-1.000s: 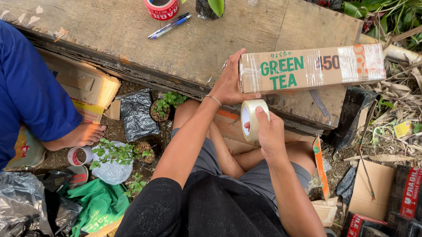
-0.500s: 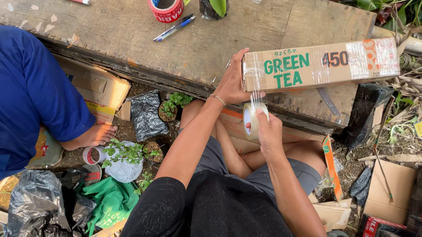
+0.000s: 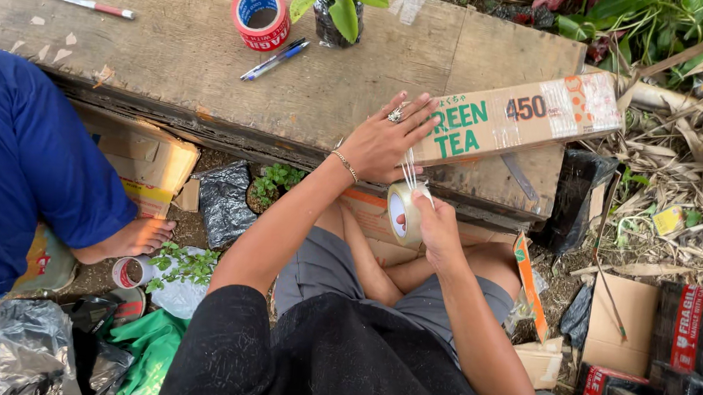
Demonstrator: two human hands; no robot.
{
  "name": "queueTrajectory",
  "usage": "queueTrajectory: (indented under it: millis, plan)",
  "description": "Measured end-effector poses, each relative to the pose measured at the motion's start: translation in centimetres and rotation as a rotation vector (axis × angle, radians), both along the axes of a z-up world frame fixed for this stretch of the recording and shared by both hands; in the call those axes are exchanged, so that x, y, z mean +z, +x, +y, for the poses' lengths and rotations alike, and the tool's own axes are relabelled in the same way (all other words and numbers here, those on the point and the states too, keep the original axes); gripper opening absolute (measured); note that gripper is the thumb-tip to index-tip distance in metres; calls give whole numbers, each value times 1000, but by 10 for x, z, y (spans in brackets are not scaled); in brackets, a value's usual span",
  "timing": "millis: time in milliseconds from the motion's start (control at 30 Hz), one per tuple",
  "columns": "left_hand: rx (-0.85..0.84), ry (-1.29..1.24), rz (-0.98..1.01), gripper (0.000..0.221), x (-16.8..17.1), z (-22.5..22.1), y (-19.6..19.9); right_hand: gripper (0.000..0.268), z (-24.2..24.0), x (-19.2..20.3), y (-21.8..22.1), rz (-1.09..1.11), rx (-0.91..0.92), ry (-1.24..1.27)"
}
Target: The person tapes a cardboard box with clear packing tape, then writes on the box with a black pen. The person handles the box and tape by hand and uses a pen to label the package.
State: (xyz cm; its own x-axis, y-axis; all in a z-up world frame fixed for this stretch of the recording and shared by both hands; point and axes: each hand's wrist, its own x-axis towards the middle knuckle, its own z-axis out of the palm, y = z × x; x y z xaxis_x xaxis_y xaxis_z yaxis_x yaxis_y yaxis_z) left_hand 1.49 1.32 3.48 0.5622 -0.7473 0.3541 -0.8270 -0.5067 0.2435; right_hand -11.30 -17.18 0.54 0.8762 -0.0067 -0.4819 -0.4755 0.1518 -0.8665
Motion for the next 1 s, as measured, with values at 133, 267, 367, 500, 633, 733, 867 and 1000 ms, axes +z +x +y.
queueTrajectory:
  millis: [133,267,367,500,633,733,867,1000]
  plan:
    - [-42,4,-62,68,-6,-5,-5,35,0,-5,-6,5,-20,56]
    - [-68,-15,-174,52,-10,-3,-5,37,2,-3,-6,2,-17,55]
    - [-64,-72,-120,49,-9,-7,-3,38,-1,10,-6,-73,6,55]
    - [-39,-235,120,49,-2,-10,4,38,-5,44,3,-83,16,96]
    - [-35,-424,382,62,1,-8,10,38,-12,81,16,-56,70,85]
    - [-75,-520,554,59,3,-5,24,36,-9,99,27,-68,98,68]
    - [-146,-583,692,43,-5,-3,42,37,2,109,44,-60,65,68]
    - [-180,-675,946,41,-20,1,66,41,12,115,63,-131,26,74]
